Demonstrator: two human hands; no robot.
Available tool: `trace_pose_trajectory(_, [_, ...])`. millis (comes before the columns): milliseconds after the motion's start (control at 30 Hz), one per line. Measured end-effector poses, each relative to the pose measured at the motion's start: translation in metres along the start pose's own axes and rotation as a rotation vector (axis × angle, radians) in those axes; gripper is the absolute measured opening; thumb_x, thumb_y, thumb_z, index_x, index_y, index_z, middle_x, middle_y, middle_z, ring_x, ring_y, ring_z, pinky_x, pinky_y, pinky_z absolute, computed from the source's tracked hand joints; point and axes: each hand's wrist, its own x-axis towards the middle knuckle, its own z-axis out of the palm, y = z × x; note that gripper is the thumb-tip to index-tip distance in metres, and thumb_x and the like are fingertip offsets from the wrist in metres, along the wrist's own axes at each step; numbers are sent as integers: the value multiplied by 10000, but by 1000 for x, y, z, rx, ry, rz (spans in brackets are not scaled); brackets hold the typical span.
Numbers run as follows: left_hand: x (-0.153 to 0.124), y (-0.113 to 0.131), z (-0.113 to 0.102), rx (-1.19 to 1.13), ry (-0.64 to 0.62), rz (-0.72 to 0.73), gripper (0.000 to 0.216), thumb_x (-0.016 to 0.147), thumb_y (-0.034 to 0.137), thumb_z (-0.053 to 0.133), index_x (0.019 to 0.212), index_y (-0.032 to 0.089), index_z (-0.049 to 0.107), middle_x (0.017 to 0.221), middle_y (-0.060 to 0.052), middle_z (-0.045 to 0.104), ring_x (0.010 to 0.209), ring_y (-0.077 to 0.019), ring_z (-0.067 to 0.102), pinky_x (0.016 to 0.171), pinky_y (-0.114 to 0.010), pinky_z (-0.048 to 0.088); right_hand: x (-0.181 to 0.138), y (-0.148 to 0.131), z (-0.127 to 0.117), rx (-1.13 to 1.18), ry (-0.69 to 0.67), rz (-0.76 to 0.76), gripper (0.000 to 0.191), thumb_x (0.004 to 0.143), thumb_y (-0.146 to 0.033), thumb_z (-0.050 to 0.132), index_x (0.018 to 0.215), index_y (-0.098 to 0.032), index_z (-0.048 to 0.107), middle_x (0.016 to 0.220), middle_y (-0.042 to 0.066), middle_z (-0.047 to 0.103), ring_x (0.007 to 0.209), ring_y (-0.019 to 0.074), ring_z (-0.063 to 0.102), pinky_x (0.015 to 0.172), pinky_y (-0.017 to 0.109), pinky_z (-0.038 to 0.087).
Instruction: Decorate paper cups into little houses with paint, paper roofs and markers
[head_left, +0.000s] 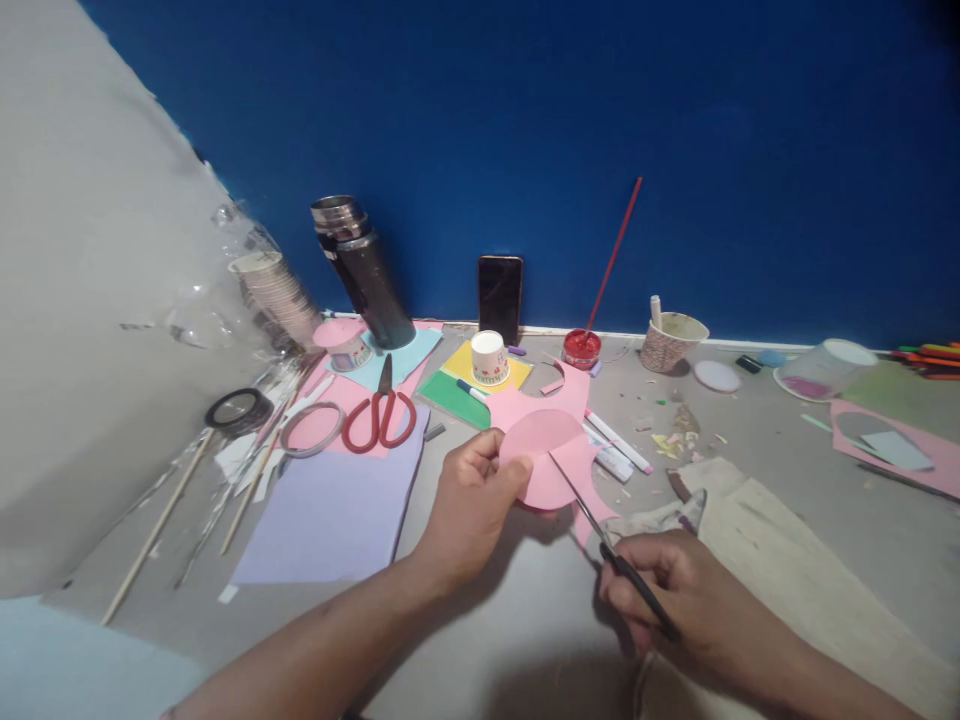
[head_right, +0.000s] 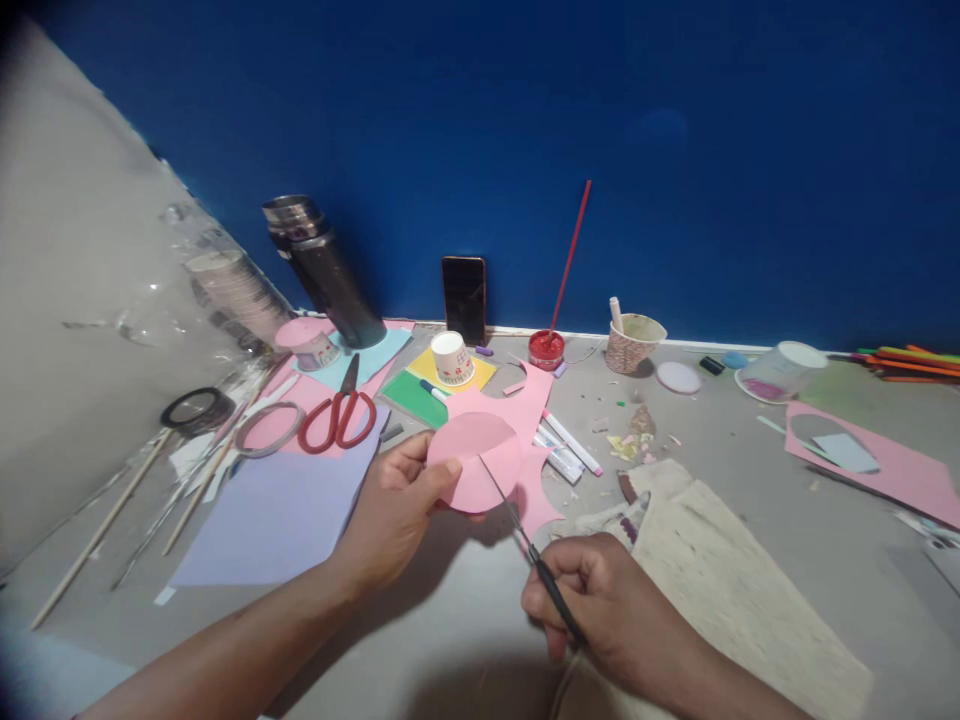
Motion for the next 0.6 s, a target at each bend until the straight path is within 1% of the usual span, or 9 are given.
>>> trace_pose_trajectory(133, [-1, 0, 0, -57, -12, -15, 213, 793, 341, 761, 831, 169, 641, 740, -27, 733, 561, -171, 693, 549, -305, 604, 0, 2, 0, 34, 0, 6, 466, 753, -635, 759, 663, -191, 654, 528, 14, 622, 540, 150, 523, 573, 276, 338])
trace_pose_trajectory(300, [0, 1, 1, -100, -26, -20, 200, 782, 314, 767, 836, 150, 666, 723, -38, 733, 557, -174, 687, 541, -313, 612, 1, 5, 0, 45, 3, 0, 476, 756, -633, 770, 659, -184, 647, 532, 21, 633, 544, 144, 508, 575, 274, 325])
trace_pose_trajectory(400, [0, 3, 1, -125, -43, -43, 210, 763, 311, 773, 843, 138, 684, 739, -59, 737, 599, -199, 703, 528, -319, 611, 0, 5, 0, 42, 3, 0, 468, 766, -621, 773, 651, -188, 637, 528, 11, 620, 539, 141, 504, 577, 275, 331])
trace_pose_trajectory(500, [-1, 5, 0, -142, -74, -67, 240, 756, 323, 782, 871, 123, 715, 798, -91, 755, 660, -228, 722, 529, -326, 617, -1, 4, 0, 36, -5, -8, 463, 774, -617, 771, 657, -188, 640, 534, 8, 616, 539, 143, 512, 579, 277, 337])
trace_pose_trajectory(600, [-2, 5, 0, -136, -90, -72, 293, 773, 358, 795, 918, 107, 749, 855, -119, 773, 679, -227, 724, 548, -329, 626, -1, 3, 0, 25, -12, -7, 466, 780, -610, 772, 647, -186, 634, 541, 12, 618, 547, 143, 513, 578, 274, 330])
